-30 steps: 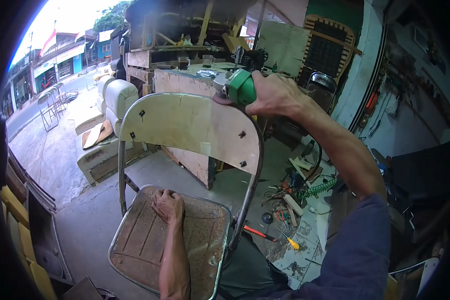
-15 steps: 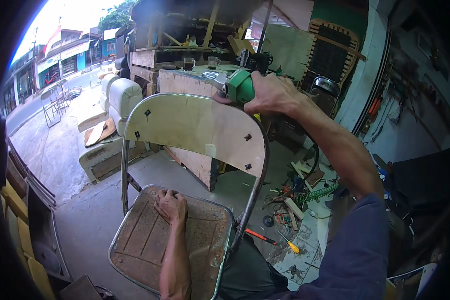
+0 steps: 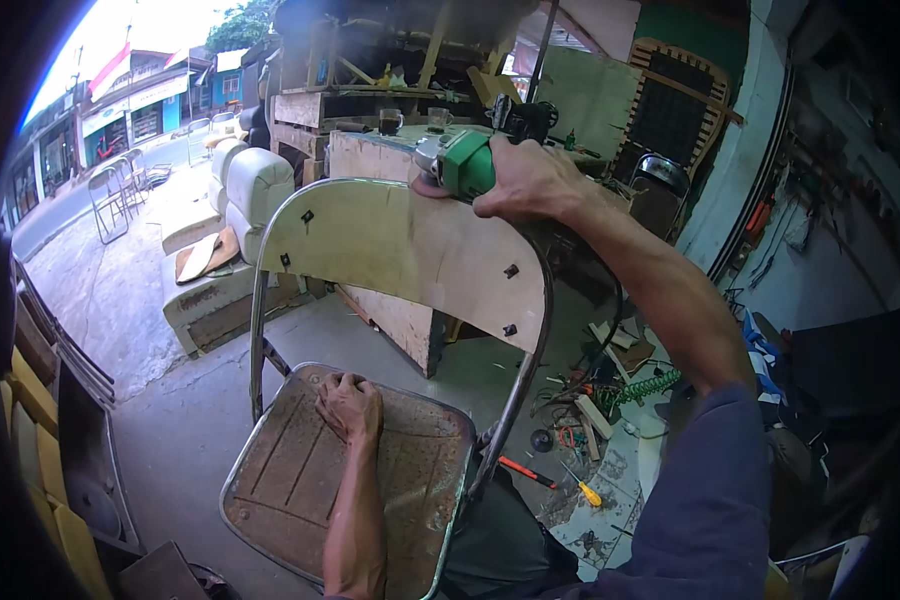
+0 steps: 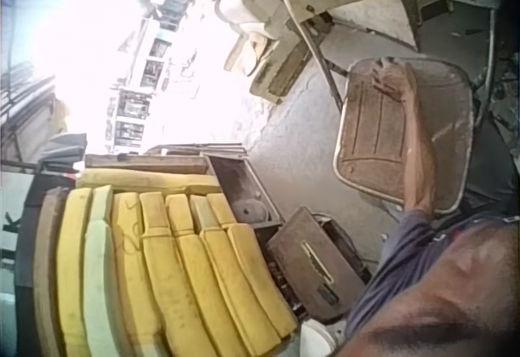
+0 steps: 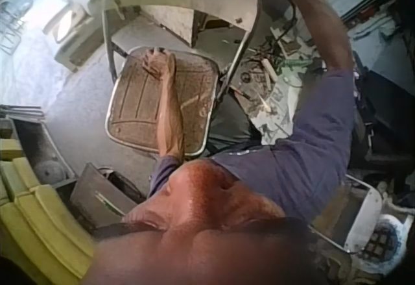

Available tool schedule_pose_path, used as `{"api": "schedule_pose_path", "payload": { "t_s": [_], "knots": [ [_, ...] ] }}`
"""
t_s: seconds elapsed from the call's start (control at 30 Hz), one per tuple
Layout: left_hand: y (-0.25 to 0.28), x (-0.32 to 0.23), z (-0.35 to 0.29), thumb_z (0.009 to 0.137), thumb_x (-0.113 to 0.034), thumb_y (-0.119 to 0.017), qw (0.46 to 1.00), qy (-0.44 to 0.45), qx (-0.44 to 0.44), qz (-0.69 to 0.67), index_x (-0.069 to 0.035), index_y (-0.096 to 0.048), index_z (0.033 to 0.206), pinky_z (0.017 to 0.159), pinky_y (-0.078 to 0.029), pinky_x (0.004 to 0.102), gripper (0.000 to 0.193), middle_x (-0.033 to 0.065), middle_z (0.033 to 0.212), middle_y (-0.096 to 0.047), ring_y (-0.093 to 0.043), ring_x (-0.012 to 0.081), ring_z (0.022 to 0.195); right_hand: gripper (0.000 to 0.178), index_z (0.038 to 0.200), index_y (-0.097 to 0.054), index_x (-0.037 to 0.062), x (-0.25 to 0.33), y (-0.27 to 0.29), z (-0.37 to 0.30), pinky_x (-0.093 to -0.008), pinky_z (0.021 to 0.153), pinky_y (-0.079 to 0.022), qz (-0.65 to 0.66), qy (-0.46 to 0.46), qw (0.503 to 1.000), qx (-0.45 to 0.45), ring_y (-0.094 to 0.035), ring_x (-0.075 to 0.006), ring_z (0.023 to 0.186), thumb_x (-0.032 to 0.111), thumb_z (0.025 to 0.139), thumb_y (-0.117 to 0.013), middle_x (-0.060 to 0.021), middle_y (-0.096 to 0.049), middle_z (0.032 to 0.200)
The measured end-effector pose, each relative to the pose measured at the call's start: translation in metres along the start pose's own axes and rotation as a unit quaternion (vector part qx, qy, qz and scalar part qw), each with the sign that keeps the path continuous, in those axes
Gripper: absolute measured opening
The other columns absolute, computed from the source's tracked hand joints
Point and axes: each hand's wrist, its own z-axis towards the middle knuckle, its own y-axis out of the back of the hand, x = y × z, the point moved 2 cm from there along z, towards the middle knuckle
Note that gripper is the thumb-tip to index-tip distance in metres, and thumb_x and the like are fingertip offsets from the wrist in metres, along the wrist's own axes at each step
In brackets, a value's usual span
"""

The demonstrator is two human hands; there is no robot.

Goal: The person uses a power grinder to smooth the backrest and frame of a metal folding chair. The person produces sparks while grinding the metal surfaces and later sits on the floor to continue smoothing the chair's legs.

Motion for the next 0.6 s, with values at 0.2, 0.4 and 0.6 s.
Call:
{"api": "schedule_pose_path", "payload": {
  "t_s": [0.2,0.4,0.6],
  "knots": [
    [-0.007,0.003,0.000,0.082,-0.026,-0.067,1.000,-0.010,-0.026,0.008,-0.015,-0.078,0.095,0.105,-0.038,0.0453,0.021,0.0085,0.114,-0.064,-0.056,0.0270,0.117,0.070,0.117,-0.054,-0.0047,-0.004,0.000,0.006,-0.0515,0.089,-0.055,0.010,-0.003,1.000,-0.003,-0.069,-0.0481,0.095,0.042,0.069,-0.075,-0.0318,-0.070,0.100],
    [-0.008,0.007,0.000,0.083,-0.026,-0.066,0.999,-0.015,-0.038,0.025,-0.015,-0.078,0.094,0.104,-0.039,0.0454,0.020,0.0079,0.113,-0.064,-0.056,0.0269,0.117,0.071,0.118,-0.054,-0.0036,-0.003,-0.007,0.010,-0.0530,0.089,-0.055,0.004,0.029,0.999,-0.015,-0.069,-0.0495,0.095,0.042,0.069,-0.075,-0.0321,-0.070,0.099],
    [-0.008,0.004,-0.001,0.083,-0.025,-0.065,0.999,-0.011,-0.034,0.026,-0.014,-0.078,0.094,0.103,-0.039,0.0454,0.021,0.0074,0.113,-0.065,-0.056,0.0270,0.118,0.072,0.123,-0.052,-0.0027,0.009,-0.004,0.014,-0.0542,0.089,-0.055,0.012,0.027,0.999,-0.025,-0.069,-0.0495,0.095,0.042,0.071,-0.073,-0.0313,-0.071,0.100]
  ]
}}
